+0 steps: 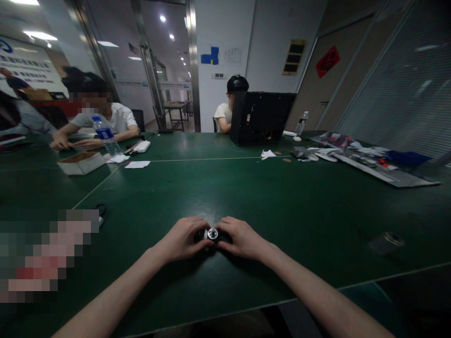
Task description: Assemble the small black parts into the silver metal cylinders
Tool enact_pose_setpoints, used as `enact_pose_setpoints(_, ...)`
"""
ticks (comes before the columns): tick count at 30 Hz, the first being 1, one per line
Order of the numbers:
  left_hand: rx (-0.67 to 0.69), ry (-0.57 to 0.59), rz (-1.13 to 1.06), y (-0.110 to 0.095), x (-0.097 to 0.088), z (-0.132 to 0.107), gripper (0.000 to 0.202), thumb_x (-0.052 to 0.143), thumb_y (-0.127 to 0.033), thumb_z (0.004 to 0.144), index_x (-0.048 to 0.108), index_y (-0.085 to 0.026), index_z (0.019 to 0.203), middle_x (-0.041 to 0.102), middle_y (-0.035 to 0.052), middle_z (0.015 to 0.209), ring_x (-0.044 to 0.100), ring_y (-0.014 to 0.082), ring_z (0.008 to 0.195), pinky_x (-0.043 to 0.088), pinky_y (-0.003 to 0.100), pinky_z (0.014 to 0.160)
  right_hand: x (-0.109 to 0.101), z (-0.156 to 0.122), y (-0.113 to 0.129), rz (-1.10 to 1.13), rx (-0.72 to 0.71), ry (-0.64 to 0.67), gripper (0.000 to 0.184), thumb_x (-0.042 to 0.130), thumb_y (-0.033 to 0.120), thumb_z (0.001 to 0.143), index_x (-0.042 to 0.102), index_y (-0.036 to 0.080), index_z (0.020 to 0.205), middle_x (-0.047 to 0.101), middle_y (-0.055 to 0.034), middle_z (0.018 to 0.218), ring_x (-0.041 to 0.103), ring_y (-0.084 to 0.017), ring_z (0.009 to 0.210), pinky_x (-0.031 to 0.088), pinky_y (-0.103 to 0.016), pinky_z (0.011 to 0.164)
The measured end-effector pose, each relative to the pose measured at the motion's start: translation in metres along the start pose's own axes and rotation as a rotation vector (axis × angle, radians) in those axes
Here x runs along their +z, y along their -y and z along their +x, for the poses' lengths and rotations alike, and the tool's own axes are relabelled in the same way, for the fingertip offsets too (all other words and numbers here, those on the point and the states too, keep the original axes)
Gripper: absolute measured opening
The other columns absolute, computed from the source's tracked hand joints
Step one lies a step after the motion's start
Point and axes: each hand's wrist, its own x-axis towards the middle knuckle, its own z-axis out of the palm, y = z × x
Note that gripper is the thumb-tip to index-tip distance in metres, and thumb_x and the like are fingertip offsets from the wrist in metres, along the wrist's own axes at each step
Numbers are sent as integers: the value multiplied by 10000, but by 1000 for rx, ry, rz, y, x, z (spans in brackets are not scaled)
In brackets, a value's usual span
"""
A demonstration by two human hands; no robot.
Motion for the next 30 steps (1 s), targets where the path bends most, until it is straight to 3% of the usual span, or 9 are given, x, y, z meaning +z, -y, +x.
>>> enact_pose_setpoints(30,3,-14,2,1,2,1,180,546,-335,862,587,-164,899,581,28,811,520,155,706,375,238,639,1,0,0,7,11,12,194,585,265,814,571,169,981,582,-54,929,522,-158,851,386,-258,728)
